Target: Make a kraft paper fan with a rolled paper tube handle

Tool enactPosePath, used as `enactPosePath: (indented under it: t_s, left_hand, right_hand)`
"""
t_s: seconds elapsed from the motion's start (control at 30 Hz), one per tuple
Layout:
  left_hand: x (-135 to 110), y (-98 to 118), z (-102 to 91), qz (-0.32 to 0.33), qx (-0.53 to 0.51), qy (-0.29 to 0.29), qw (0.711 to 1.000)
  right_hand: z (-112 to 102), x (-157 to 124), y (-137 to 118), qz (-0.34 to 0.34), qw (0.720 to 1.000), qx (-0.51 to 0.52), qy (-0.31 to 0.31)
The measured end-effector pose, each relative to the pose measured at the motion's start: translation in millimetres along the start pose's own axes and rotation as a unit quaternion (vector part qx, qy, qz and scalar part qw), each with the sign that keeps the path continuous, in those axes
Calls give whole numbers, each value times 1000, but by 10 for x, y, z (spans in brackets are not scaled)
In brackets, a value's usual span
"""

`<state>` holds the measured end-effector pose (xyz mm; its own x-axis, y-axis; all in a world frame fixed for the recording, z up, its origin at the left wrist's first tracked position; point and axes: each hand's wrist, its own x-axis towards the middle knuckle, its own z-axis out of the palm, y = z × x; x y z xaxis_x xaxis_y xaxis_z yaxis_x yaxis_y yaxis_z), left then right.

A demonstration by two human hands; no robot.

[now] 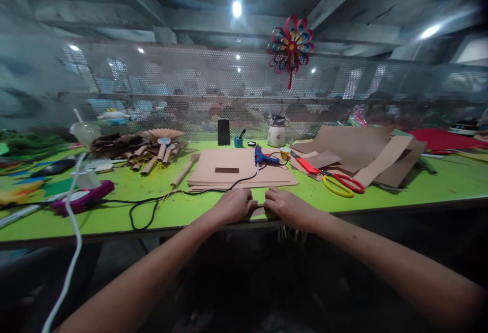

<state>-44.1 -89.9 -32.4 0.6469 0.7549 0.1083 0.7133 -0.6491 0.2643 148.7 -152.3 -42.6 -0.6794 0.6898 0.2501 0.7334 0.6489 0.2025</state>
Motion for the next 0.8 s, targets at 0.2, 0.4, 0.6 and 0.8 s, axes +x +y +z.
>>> enactPosePath:
  t_s: [0.2,0.4,0.6,0.8]
  left_hand:
    - [-7,20,-76,17,-1,-33,999]
    - [-63,46,-52,36,19,-18,999]
    - [-110,61,-80,69,-49,-19,996]
    - [-148,36,-150,150,-73,55,984]
  right_hand:
    - [79,3,23,1,1000,9,16]
    - [37,8,-12,15,1000,19,15]
    - [-139,29,18,43,983,153,89]
    - [-241,109,39,45,961,265,60]
